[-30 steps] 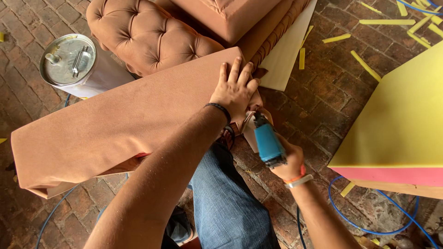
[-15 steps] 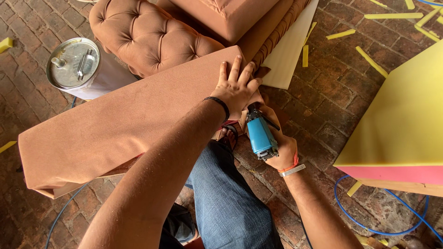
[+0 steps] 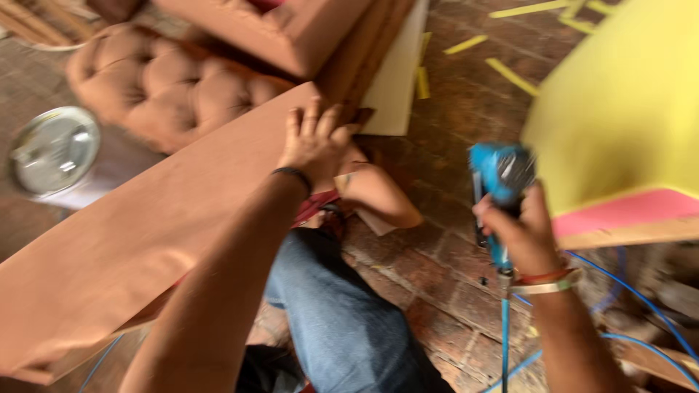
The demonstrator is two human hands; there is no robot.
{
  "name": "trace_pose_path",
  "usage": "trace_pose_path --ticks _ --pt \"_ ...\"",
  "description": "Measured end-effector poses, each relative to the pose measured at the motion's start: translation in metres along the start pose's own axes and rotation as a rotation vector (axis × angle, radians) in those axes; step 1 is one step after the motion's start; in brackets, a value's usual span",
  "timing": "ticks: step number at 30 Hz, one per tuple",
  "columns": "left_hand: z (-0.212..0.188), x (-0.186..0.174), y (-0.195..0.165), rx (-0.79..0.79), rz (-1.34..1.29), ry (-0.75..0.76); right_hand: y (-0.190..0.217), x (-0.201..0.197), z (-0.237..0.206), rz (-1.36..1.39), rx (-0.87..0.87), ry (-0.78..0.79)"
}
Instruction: The person is upholstering a rectangular furniture piece by stretching and securing brown fabric over it. They use a pneumatic staple gun to attach the fabric to the underside of the frame, repeatedly pulling the material taut and stapling it in place.
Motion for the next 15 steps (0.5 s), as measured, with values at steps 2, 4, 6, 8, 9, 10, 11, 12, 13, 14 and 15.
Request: trace_pose_path --ticks 2,4,6,8,9,10,11,12,13,14,15 --pt "-0.006 0.009 0.001 -0.056 0.019 0.181 0.038 -0.068 -0.002 -0.020 -0.021 -0.031" --pt "-0.010 -0.006 -0.005 -0.068 -0.002 0.141 0.072 -0.132 -0.003 -0.254 -0.019 -0.126" --pt "-0.013 -0.018 -0.009 -0.080 -0.051 0.117 0.114 -0.178 0.006 -0.906 -0.119 -0.202" --pt "-0.015 -0.023 -0.012 -0.088 -0.076 0.092 0.116 -0.220 0.032 -1.205 0.034 -0.310" --pt "-0.016 -0.023 -0.011 -0.090 -0.077 0.079 0.109 -0.236 0.042 -1.345 0.118 -0.359" --pt "-0.016 -0.022 -0.010 -0.092 -0.077 0.067 0.097 -0.249 0.049 -1.382 0.172 -0.378" --pt "-0.017 -0.023 -0.009 -0.071 -0.108 0.006 0.084 -0.259 0.057 -1.423 0.228 -0.395" --pt "-0.018 -0.024 -0.006 -0.057 -0.141 -0.055 0.070 -0.269 0.064 -1.464 0.279 -0.405" --pt "-0.019 -0.024 -0.001 -0.047 -0.171 -0.112 0.055 -0.275 0.066 -1.443 0.281 -0.420" --pt "-0.019 -0.021 0.005 -0.052 -0.212 -0.130 0.040 -0.281 0.065 -1.421 0.285 -0.433" --pt "-0.019 -0.017 0.009 -0.056 -0.252 -0.146 0.027 -0.288 0.063 -1.398 0.293 -0.444"
Point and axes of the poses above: each hand's wrist, its own z-axis towards the middle knuckle, its own x-axis out of the palm, y = z × x, the point moved 9 cm from there along z, towards the middle knuckle, and after that the axes turned 8 degrees about y, right-handed, at the moved point
